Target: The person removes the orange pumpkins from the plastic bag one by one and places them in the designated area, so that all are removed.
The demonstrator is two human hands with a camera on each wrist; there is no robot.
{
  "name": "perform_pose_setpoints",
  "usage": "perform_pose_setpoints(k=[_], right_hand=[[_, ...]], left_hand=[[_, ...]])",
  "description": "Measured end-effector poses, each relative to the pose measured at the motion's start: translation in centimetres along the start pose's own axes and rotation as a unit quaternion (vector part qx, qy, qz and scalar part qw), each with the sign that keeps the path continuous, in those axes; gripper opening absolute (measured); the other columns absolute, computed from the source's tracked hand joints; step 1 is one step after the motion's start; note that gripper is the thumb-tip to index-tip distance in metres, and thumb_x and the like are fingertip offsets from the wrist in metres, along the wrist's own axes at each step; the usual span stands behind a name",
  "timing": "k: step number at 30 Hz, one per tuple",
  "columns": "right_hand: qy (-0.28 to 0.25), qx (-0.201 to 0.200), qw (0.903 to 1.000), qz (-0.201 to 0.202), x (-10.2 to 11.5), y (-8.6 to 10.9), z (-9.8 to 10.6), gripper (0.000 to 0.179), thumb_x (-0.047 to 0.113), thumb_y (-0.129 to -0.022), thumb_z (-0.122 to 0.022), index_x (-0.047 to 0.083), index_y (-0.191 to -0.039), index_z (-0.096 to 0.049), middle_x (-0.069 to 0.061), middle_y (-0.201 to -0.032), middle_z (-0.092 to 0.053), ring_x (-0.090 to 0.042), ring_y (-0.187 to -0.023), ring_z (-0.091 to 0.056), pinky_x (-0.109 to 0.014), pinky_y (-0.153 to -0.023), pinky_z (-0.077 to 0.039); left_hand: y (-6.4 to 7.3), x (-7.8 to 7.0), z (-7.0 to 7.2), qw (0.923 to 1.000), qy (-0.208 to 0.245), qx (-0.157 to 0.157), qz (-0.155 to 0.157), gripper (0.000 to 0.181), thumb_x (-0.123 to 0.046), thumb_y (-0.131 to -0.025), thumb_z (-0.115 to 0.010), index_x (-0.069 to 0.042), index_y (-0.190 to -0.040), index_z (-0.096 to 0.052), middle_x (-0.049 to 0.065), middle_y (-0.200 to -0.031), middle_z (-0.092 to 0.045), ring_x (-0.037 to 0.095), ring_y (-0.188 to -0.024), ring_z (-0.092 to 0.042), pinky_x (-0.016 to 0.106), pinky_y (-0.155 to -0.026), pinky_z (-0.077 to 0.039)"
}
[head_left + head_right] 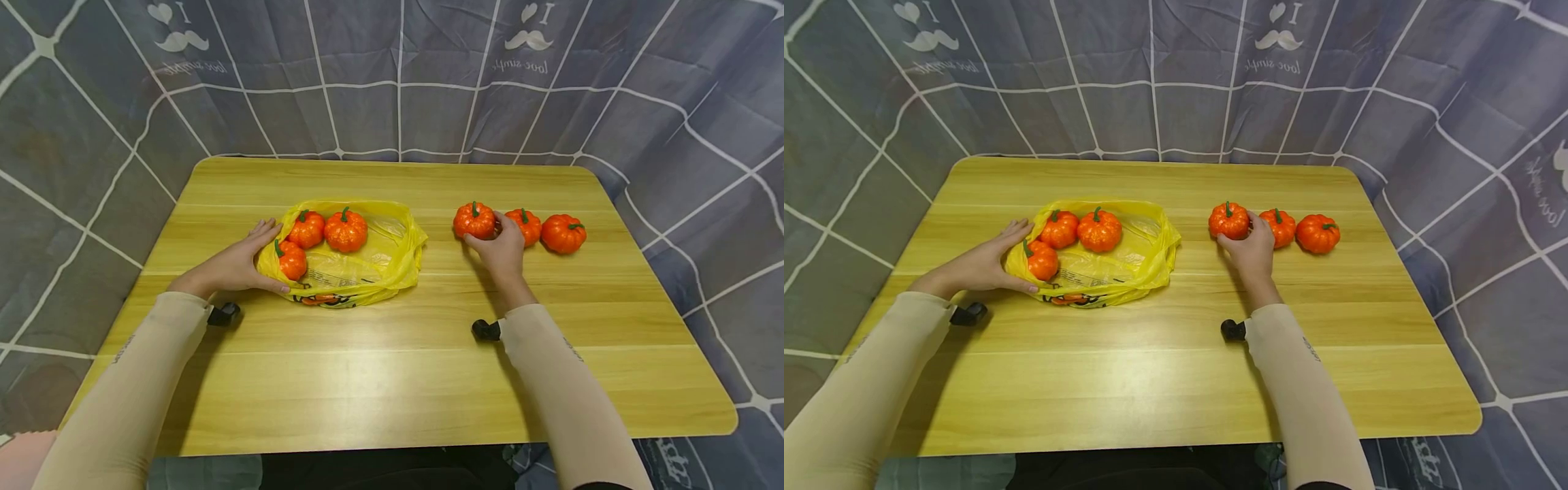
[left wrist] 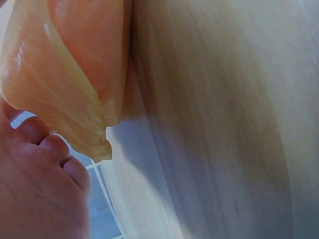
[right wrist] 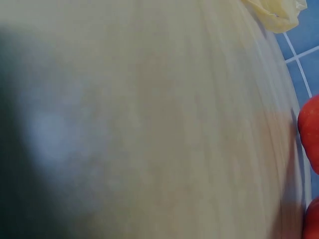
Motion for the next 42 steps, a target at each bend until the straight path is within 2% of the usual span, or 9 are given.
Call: perform_pose_setpoints(k=[9,12,17,22,29,34,38,42], right_hand=[[0.063,0.009,0.9980,0.007,0.1,0.2,0.4,0.078,0.023,-0.082,-0.083,-0.006,-0.145,-0.048,-0.024,-0.141,-0.051,-0.038,-0.132,-0.046,-0.046,-0.111,-0.038],[0.072,0.008,0.9973,0.013,0.2,0.1,0.5,0.082,0.021,-0.082,-0.082,-0.005,-0.149,-0.042,-0.024,-0.145,-0.047,-0.038,-0.136,-0.043,-0.046,-0.113,-0.034],[0.071,-0.003,0.9970,0.029,0.7,0.1,0.5,0.085,0.020,-0.082,-0.079,0.002,-0.154,-0.036,-0.022,-0.149,-0.042,-0.037,-0.138,-0.039,-0.047,-0.115,-0.032],[0.063,-0.015,0.9964,0.055,1.8,0.2,0.3,0.090,0.030,-0.079,-0.085,0.006,-0.153,-0.039,-0.017,-0.152,-0.039,-0.034,-0.140,-0.035,-0.049,-0.114,-0.032],[0.048,-0.007,0.9926,0.111,4.4,0.4,-0.8,0.098,0.040,-0.074,-0.090,0.007,-0.152,-0.040,-0.013,-0.154,-0.038,-0.030,-0.142,-0.034,-0.043,-0.115,-0.032],[0.029,0.020,0.9916,0.125,5.8,0.7,-2.3,0.101,0.041,-0.073,-0.090,0.005,-0.152,-0.040,-0.014,-0.153,-0.039,-0.030,-0.138,-0.038,-0.043,-0.112,-0.036],[-0.010,0.060,0.9918,0.113,6.6,1.2,-3.7,0.103,0.037,-0.073,-0.092,0.005,-0.154,-0.037,-0.014,-0.151,-0.039,-0.031,-0.132,-0.043,-0.043,-0.108,-0.041],[-0.048,0.101,0.9869,0.116,7.2,1.6,-5.3,0.103,0.033,-0.073,-0.092,0.005,-0.155,-0.036,-0.013,-0.151,-0.040,-0.031,-0.133,-0.044,-0.039,-0.109,-0.041]], left_hand=[[0.2,-0.3,0.0,1.0000,-0.001,0.001,0.004,0.129,-0.045,-0.072,-0.092,-0.008,-0.163,-0.009,0.016,-0.167,0.005,0.030,-0.152,0.012,0.065,-0.116,-0.004],[0.1,-0.2,0.1,1.0000,-0.003,0.001,0.005,0.129,-0.045,-0.071,-0.091,-0.008,-0.163,-0.009,0.016,-0.167,0.005,0.030,-0.152,0.012,0.066,-0.116,-0.004],[0.1,-0.2,0.1,1.0000,0.000,0.002,0.008,0.129,-0.046,-0.071,-0.092,-0.008,-0.163,-0.009,0.016,-0.167,0.006,0.030,-0.152,0.012,0.066,-0.115,-0.004],[0.1,-0.3,0.1,1.0000,0.003,0.001,0.006,0.129,-0.045,-0.071,-0.092,-0.007,-0.163,-0.010,0.017,-0.167,0.005,0.031,-0.152,0.012,0.065,-0.116,-0.004],[0.1,-0.2,0.2,1.0000,0.001,-0.001,0.002,0.128,-0.045,-0.071,-0.092,-0.007,-0.163,-0.010,0.017,-0.167,0.004,0.032,-0.152,0.011,0.065,-0.116,-0.004],[0.1,-0.1,0.1,1.0000,0.003,0.002,0.005,0.129,-0.046,-0.071,-0.092,-0.007,-0.163,-0.009,0.017,-0.167,0.005,0.031,-0.152,0.012,0.065,-0.116,-0.004],[0.1,0.1,0.1,1.0000,0.004,0.004,0.008,0.130,-0.046,-0.071,-0.092,-0.007,-0.163,-0.009,0.016,-0.167,0.006,0.030,-0.152,0.013,0.065,-0.116,-0.004],[-0.1,0.2,0.0,1.0000,0.003,0.004,0.006,0.129,-0.047,-0.071,-0.091,-0.008,-0.163,-0.009,0.016,-0.167,0.005,0.029,-0.152,0.013,0.065,-0.116,-0.004]])
Point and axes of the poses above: each hand's wrist, its own y-axis away from the middle knuckle, its own z-axis out of the back of the hand, x = y × z, the point moved 3 cm from there along -y, towards the middle knuckle
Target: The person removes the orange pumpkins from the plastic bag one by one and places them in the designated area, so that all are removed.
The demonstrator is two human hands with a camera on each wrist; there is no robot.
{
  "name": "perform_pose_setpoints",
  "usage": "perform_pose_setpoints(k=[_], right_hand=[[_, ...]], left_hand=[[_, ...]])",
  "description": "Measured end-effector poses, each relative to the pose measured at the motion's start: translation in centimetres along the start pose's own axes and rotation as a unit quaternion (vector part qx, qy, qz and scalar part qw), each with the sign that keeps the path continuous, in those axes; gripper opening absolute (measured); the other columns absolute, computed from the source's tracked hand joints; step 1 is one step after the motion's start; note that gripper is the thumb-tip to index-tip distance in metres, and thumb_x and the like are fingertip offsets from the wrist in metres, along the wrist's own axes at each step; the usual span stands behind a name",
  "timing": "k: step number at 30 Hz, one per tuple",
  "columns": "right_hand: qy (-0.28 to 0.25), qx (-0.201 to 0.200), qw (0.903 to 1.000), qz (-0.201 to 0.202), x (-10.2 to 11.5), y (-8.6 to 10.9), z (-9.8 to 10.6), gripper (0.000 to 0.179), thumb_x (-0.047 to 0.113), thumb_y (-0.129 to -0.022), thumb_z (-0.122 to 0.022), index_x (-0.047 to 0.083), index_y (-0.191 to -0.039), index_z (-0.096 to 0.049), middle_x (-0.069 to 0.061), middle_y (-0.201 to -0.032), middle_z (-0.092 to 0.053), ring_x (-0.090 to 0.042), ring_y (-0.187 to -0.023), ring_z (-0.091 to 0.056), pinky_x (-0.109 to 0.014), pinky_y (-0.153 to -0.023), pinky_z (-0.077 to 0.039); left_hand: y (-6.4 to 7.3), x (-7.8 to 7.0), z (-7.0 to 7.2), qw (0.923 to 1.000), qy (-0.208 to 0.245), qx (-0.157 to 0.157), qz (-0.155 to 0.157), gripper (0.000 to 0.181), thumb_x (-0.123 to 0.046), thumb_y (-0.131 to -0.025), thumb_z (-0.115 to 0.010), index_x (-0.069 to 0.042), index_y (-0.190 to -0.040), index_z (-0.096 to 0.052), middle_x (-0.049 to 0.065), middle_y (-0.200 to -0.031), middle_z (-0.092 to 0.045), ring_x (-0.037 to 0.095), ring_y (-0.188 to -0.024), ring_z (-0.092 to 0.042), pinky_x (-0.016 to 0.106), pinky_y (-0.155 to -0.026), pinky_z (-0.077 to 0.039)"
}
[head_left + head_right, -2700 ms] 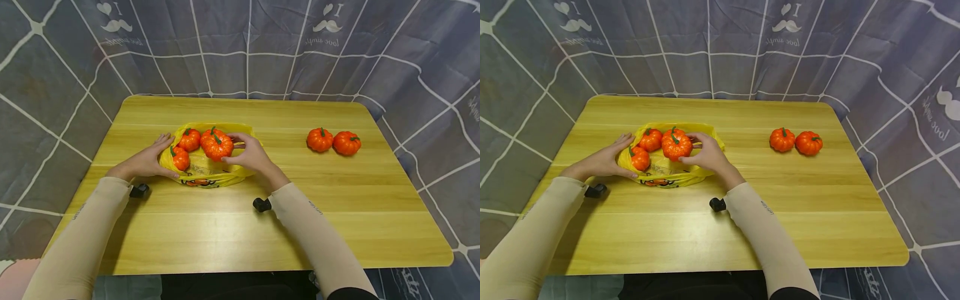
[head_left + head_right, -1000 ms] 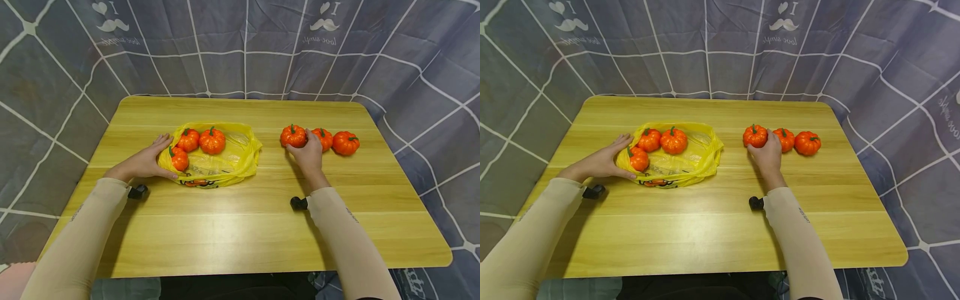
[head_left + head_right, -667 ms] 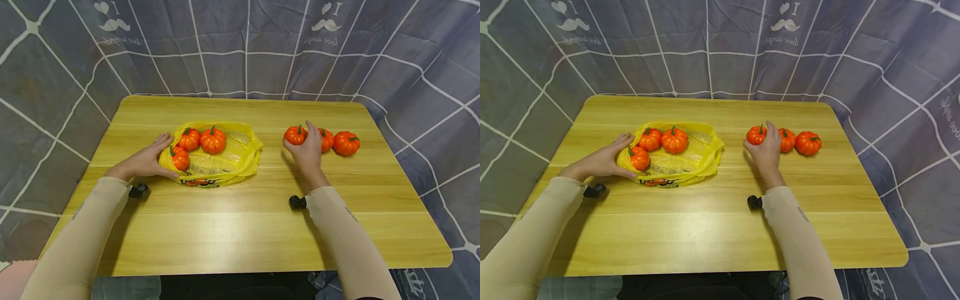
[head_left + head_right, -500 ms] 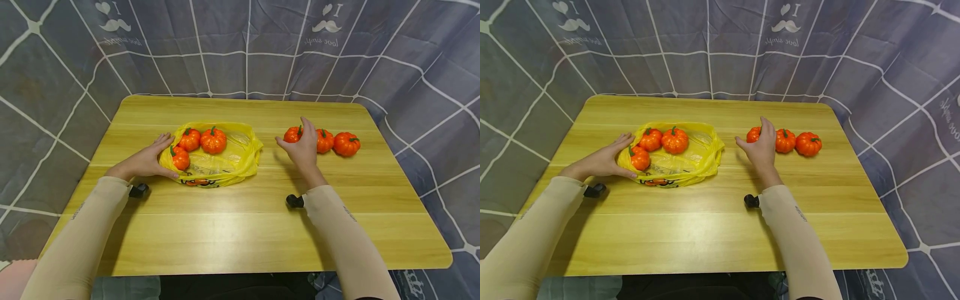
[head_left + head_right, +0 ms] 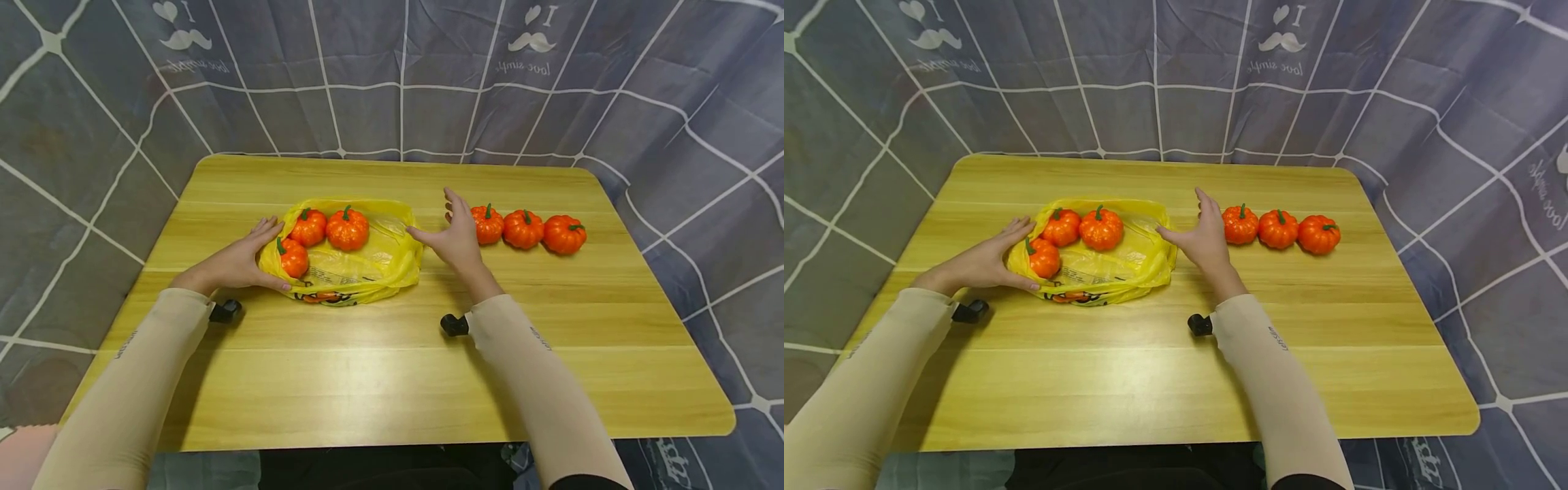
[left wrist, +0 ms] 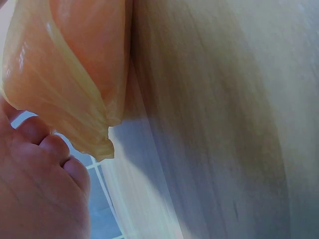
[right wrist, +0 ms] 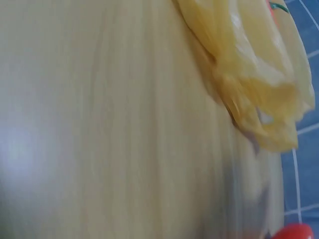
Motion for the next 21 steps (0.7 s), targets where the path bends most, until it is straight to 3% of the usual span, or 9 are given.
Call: perform_pose_setpoints(k=[10,21], right_hand=[[-0.029,0.085,0.9957,0.021,1.8,-0.5,-4.4,0.099,0.031,-0.074,-0.092,0.003,-0.152,-0.039,-0.013,-0.150,-0.043,-0.027,-0.133,-0.045,-0.030,-0.110,-0.038],[0.042,0.193,0.9802,-0.011,3.6,-1.0,-9.0,0.105,0.044,-0.072,-0.092,0.008,-0.155,-0.039,-0.010,-0.152,-0.044,-0.030,-0.132,-0.048,-0.038,-0.106,-0.044]], left_hand=[[0.2,-0.1,0.0,1.0000,0.001,-0.003,-0.002,0.128,-0.045,-0.072,-0.091,-0.007,-0.163,-0.010,0.017,-0.167,0.004,0.029,-0.152,0.012,0.064,-0.117,-0.004],[0.0,-0.1,0.0,1.0000,-0.001,-0.002,-0.005,0.129,-0.047,-0.071,-0.091,-0.006,-0.162,-0.011,0.017,-0.167,0.004,0.030,-0.152,0.011,0.062,-0.117,-0.004]])
Point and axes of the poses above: each hand's wrist, its own y-axis away from the middle knuckle, its own z-axis out of the back of the hand, x = y × z, the point moved 3 cm from there along -y, towards the middle knuckle
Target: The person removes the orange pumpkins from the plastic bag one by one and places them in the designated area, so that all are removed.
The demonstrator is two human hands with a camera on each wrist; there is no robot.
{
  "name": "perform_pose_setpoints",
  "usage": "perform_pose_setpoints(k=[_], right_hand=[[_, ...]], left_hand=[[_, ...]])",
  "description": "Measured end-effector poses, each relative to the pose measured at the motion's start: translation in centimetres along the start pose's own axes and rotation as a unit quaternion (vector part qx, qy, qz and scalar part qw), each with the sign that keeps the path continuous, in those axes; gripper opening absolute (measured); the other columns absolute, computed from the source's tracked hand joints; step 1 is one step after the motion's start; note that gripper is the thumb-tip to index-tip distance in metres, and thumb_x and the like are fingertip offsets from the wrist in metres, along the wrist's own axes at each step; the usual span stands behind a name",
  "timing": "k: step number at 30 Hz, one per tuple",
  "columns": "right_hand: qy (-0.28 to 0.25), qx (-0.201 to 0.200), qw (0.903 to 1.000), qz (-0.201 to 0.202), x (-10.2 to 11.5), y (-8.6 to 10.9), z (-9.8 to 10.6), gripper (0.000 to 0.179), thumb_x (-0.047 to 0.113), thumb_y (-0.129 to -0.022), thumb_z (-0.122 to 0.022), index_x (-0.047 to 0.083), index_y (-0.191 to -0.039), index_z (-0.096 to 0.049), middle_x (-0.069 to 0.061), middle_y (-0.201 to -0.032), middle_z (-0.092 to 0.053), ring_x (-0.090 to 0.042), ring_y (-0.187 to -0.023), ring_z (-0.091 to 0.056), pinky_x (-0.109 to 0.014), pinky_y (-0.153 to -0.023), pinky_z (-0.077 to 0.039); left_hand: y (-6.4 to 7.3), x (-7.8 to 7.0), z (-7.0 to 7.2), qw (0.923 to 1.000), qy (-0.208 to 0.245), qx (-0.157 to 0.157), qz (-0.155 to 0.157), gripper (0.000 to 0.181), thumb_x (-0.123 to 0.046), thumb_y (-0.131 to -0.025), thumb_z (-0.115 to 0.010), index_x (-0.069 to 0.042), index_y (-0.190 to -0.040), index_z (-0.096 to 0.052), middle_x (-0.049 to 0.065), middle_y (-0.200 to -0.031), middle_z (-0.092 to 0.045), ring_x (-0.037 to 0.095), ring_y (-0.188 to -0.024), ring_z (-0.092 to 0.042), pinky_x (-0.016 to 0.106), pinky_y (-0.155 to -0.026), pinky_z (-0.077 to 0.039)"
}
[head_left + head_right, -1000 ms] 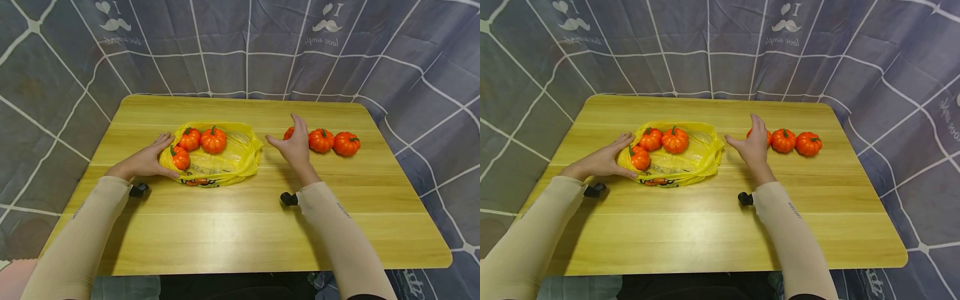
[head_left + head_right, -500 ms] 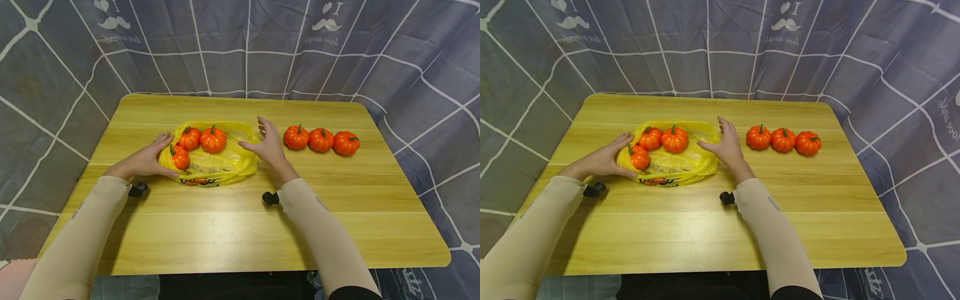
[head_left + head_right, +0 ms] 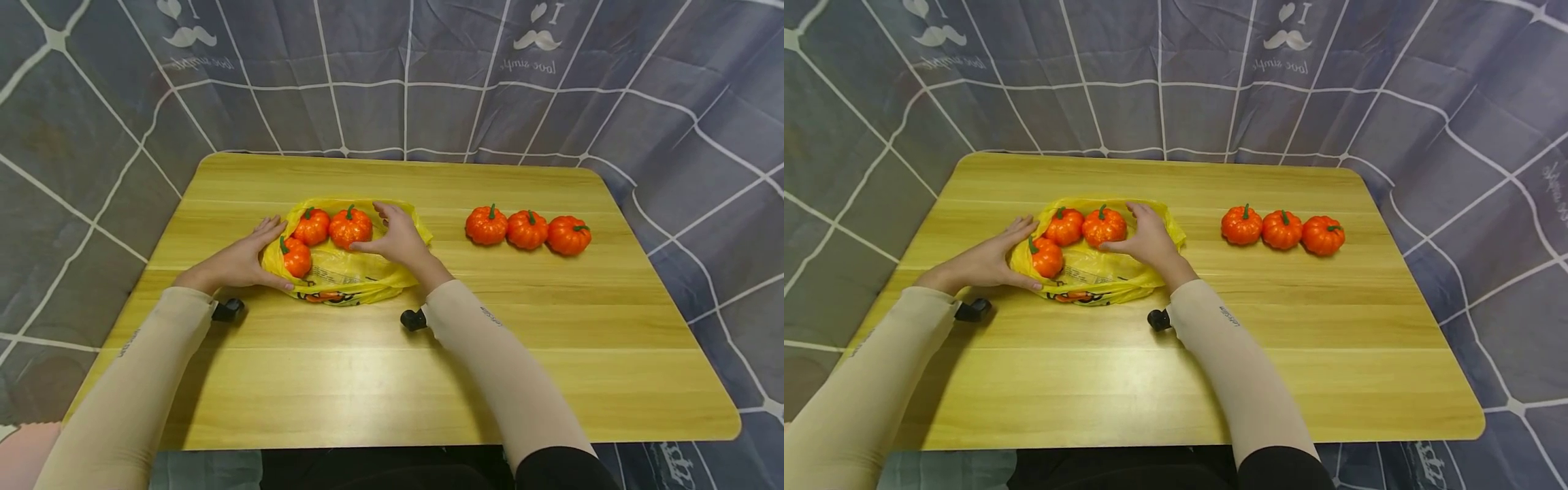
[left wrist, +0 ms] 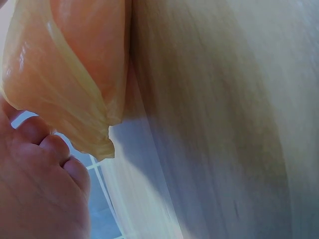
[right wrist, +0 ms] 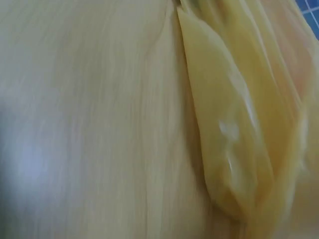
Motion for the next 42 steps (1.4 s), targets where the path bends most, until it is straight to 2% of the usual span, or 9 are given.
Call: perform_pose_setpoints(k=[6,10,19,26,30,39,42], right_hand=[[0.045,0.021,0.9987,-0.011,0.5,-0.8,-1.7,0.104,0.045,-0.071,-0.092,0.010,-0.154,-0.040,-0.012,-0.153,-0.043,-0.030,-0.137,-0.041,-0.043,-0.111,-0.039],[0.050,0.021,0.9984,-0.015,0.6,-1.2,-2.4,0.103,0.043,-0.073,-0.091,0.008,-0.155,-0.039,-0.012,-0.153,-0.042,-0.030,-0.139,-0.040,-0.043,-0.112,-0.037],[0.052,0.002,0.9985,-0.020,1.1,-1.0,-2.4,0.091,0.039,-0.080,-0.087,0.005,-0.151,-0.043,-0.012,-0.148,-0.046,-0.027,-0.133,-0.046,-0.039,-0.110,-0.039],[0.026,-0.018,0.9994,-0.014,1.6,-0.2,-1.1,0.088,0.035,-0.079,-0.088,0.008,-0.151,-0.045,-0.010,-0.150,-0.046,-0.027,-0.134,-0.046,-0.039,-0.110,-0.040],[-0.006,-0.027,0.9996,-0.008,1.5,0.4,0.0,0.086,0.029,-0.078,-0.089,0.007,-0.150,-0.047,-0.009,-0.149,-0.048,-0.026,-0.132,-0.049,-0.036,-0.108,-0.043],[-0.069,-0.073,0.9950,-0.005,0.4,2.3,3.0,0.082,0.019,-0.076,-0.089,0.003,-0.147,-0.051,-0.011,-0.141,-0.055,-0.027,-0.123,-0.055,-0.034,-0.099,-0.050],[-0.071,-0.091,0.9933,0.000,-0.3,2.9,4.2,0.081,0.017,-0.076,-0.087,0.003,-0.146,-0.051,-0.012,-0.140,-0.055,-0.027,-0.123,-0.055,-0.036,-0.099,-0.050]], left_hand=[[0.1,0.0,0.0,1.0000,0.003,0.001,0.004,0.129,-0.047,-0.071,-0.092,-0.006,-0.162,-0.011,0.016,-0.167,0.004,0.029,-0.152,0.012,0.062,-0.117,-0.003],[0.1,-0.1,0.0,1.0000,0.004,-0.001,0.005,0.128,-0.046,-0.071,-0.092,-0.006,-0.162,-0.011,0.017,-0.167,0.003,0.029,-0.152,0.011,0.062,-0.117,-0.003],[-0.1,-0.2,-0.1,0.9999,0.009,-0.004,-0.002,0.128,-0.045,-0.070,-0.093,-0.006,-0.162,-0.012,0.017,-0.167,0.002,0.032,-0.152,0.010,0.061,-0.118,-0.003],[0.0,0.0,-0.1,0.9999,0.015,-0.003,0.002,0.129,-0.045,-0.070,-0.093,-0.008,-0.163,-0.011,0.015,-0.168,0.003,0.030,-0.152,0.011,0.061,-0.118,-0.002],[0.1,0.0,0.0,1.0000,0.009,-0.004,-0.001,0.128,-0.046,-0.071,-0.092,-0.008,-0.163,-0.011,0.016,-0.168,0.003,0.030,-0.152,0.011,0.061,-0.118,-0.003],[0.1,-0.1,-0.1,1.0000,0.007,-0.003,-0.004,0.128,-0.045,-0.071,-0.092,-0.006,-0.162,-0.011,0.017,-0.167,0.004,0.030,-0.152,0.012,0.063,-0.117,-0.003],[0.1,-0.1,-0.1,1.0000,0.005,-0.005,-0.004,0.128,-0.045,-0.071,-0.092,-0.006,-0.162,-0.011,0.017,-0.167,0.004,0.031,-0.152,0.011,0.063,-0.117,-0.003]])
Point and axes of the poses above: each hand's wrist, its own y-axis away from the middle knuckle, its own z-axis out of the back of the hand, x = y × z, the point moved 3 cm from there along -y, towards the middle knuckle
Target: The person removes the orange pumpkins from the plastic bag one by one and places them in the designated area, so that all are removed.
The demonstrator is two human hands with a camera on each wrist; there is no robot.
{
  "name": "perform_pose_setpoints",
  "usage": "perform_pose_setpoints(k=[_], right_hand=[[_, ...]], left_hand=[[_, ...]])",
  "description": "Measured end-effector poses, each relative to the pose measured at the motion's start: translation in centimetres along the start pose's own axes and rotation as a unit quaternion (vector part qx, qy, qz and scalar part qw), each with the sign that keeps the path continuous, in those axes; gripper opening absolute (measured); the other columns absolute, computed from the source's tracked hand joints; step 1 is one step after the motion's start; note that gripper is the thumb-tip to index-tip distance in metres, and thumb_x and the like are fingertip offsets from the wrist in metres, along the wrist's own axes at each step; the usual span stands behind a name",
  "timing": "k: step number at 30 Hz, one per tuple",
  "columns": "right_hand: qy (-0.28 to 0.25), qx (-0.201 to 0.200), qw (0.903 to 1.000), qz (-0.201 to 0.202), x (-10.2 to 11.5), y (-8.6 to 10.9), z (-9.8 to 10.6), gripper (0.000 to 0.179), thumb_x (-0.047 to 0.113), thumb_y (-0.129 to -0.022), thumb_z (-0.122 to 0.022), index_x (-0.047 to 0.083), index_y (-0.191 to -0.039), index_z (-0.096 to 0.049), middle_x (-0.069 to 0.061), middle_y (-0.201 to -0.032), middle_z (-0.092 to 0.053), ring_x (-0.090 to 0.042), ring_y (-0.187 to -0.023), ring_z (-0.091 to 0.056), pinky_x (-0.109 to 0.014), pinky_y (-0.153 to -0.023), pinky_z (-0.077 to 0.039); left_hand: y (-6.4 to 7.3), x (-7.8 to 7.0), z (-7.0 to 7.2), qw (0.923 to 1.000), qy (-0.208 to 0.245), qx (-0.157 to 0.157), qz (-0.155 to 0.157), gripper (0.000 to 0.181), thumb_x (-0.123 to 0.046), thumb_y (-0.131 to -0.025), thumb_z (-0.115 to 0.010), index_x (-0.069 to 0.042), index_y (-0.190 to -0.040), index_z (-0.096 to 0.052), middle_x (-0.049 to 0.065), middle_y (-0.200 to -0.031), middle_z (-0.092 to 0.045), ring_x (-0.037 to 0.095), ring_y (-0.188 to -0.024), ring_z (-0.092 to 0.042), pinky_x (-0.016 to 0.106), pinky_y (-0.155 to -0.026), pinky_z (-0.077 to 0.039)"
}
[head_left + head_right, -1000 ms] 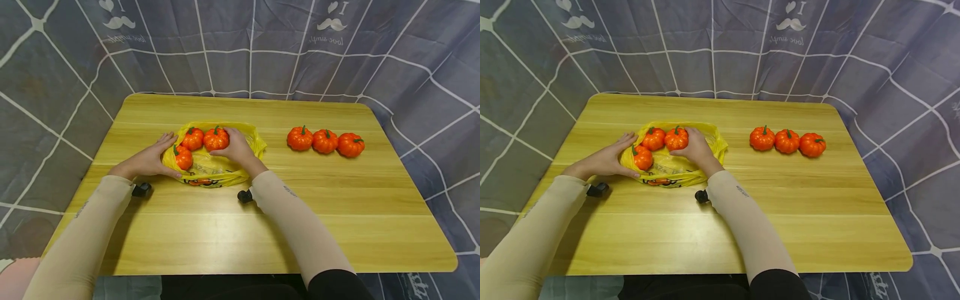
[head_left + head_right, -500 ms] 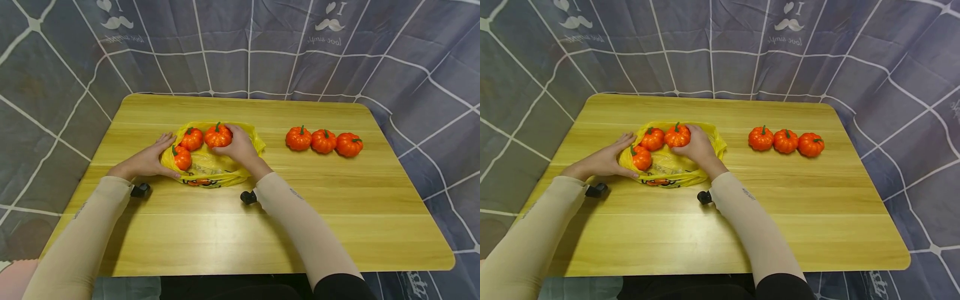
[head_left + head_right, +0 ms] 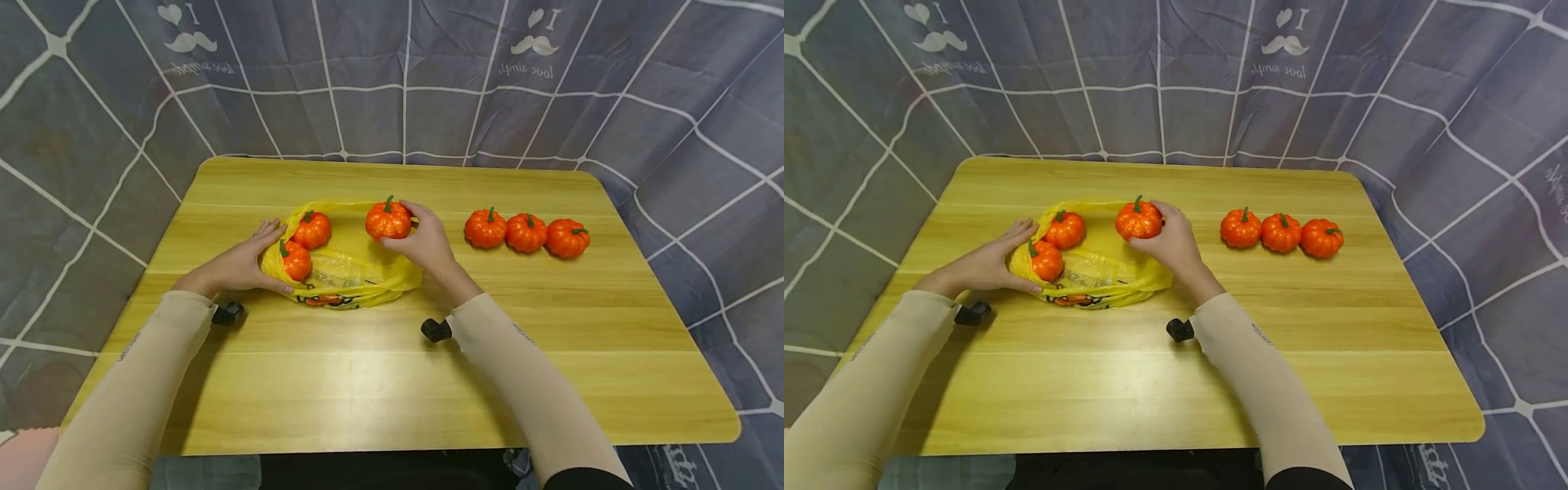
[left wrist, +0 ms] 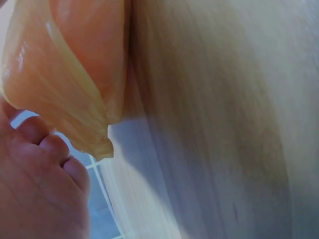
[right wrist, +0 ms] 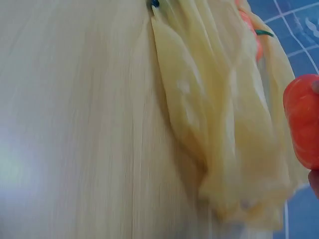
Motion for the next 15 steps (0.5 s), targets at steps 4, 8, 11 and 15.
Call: perform_pose_setpoints(k=[4,8,11,15], right_hand=[[0.006,-0.023,0.9997,0.004,-1.4,0.9,2.4,0.079,0.017,-0.076,-0.086,0.003,-0.145,-0.052,-0.013,-0.140,-0.055,-0.027,-0.125,-0.053,-0.038,-0.103,-0.047],[0.013,-0.042,0.9990,-0.003,-3.4,2.3,5.1,0.078,0.016,-0.075,-0.086,0.003,-0.145,-0.053,-0.013,-0.141,-0.055,-0.027,-0.128,-0.052,-0.040,-0.107,-0.043],[0.021,-0.055,0.9982,-0.011,-5.0,3.4,7.1,0.078,0.015,-0.075,-0.085,0.004,-0.145,-0.053,-0.013,-0.141,-0.055,-0.028,-0.128,-0.052,-0.042,-0.107,-0.043],[0.026,-0.070,0.9970,-0.022,-6.2,5.0,9.6,0.078,0.015,-0.076,-0.086,0.005,-0.146,-0.052,-0.015,-0.141,-0.054,-0.030,-0.129,-0.050,-0.045,-0.108,-0.041]], left_hand=[[-0.1,-0.1,0.0,1.0000,-0.003,0.000,-0.002,0.128,-0.045,-0.071,-0.092,-0.007,-0.162,-0.011,0.017,-0.167,0.004,0.030,-0.152,0.011,0.063,-0.117,-0.003],[-0.1,-0.1,0.0,1.0000,-0.004,0.004,0.001,0.128,-0.046,-0.071,-0.091,-0.007,-0.163,-0.010,0.016,-0.167,0.005,0.029,-0.152,0.013,0.064,-0.117,-0.004],[0.0,-0.1,0.0,1.0000,-0.006,0.004,0.004,0.128,-0.046,-0.071,-0.092,-0.007,-0.163,-0.011,0.016,-0.167,0.005,0.029,-0.152,0.013,0.065,-0.116,-0.004],[0.1,-0.2,0.0,1.0000,-0.008,0.003,0.004,0.128,-0.046,-0.071,-0.092,-0.007,-0.162,-0.011,0.017,-0.167,0.004,0.030,-0.152,0.012,0.065,-0.116,-0.004]])
Point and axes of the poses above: each hand's wrist, its own y-axis away from the middle knuckle, its own z-axis out of the back of the hand, x = y × z, the point moved 3 cm from there along -y, towards the middle knuckle
